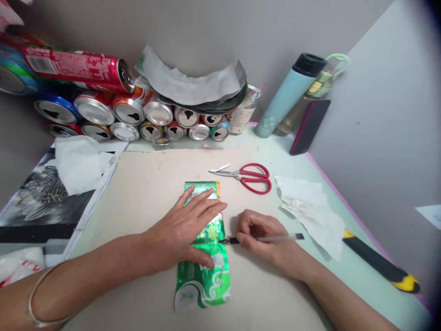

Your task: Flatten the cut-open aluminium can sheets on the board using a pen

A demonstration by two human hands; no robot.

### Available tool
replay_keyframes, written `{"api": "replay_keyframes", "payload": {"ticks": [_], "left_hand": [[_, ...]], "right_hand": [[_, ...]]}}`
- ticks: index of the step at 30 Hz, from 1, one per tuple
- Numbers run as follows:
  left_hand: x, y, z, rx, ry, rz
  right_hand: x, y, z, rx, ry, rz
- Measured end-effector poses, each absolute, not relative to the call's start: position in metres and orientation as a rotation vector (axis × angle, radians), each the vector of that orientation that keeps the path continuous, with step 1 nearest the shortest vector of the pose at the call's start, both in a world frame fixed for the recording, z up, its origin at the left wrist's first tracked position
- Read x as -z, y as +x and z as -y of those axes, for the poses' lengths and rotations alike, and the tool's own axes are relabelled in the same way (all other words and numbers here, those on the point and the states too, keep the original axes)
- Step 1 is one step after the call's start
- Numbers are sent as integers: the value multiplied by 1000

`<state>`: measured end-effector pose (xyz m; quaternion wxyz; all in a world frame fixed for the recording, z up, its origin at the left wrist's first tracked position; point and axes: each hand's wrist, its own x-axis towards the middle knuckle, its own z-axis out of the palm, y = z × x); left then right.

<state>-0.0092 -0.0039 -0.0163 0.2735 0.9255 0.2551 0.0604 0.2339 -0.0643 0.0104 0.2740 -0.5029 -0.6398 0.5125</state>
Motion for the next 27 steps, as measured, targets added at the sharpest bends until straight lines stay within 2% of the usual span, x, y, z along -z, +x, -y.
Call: {"api": "replay_keyframes", "payload": {"ticks": [27], "left_hand": [[24, -11, 5, -262, 2479, -675]], "right_hand": [[-12, 232, 63, -1416, -1365, 1703]]}}
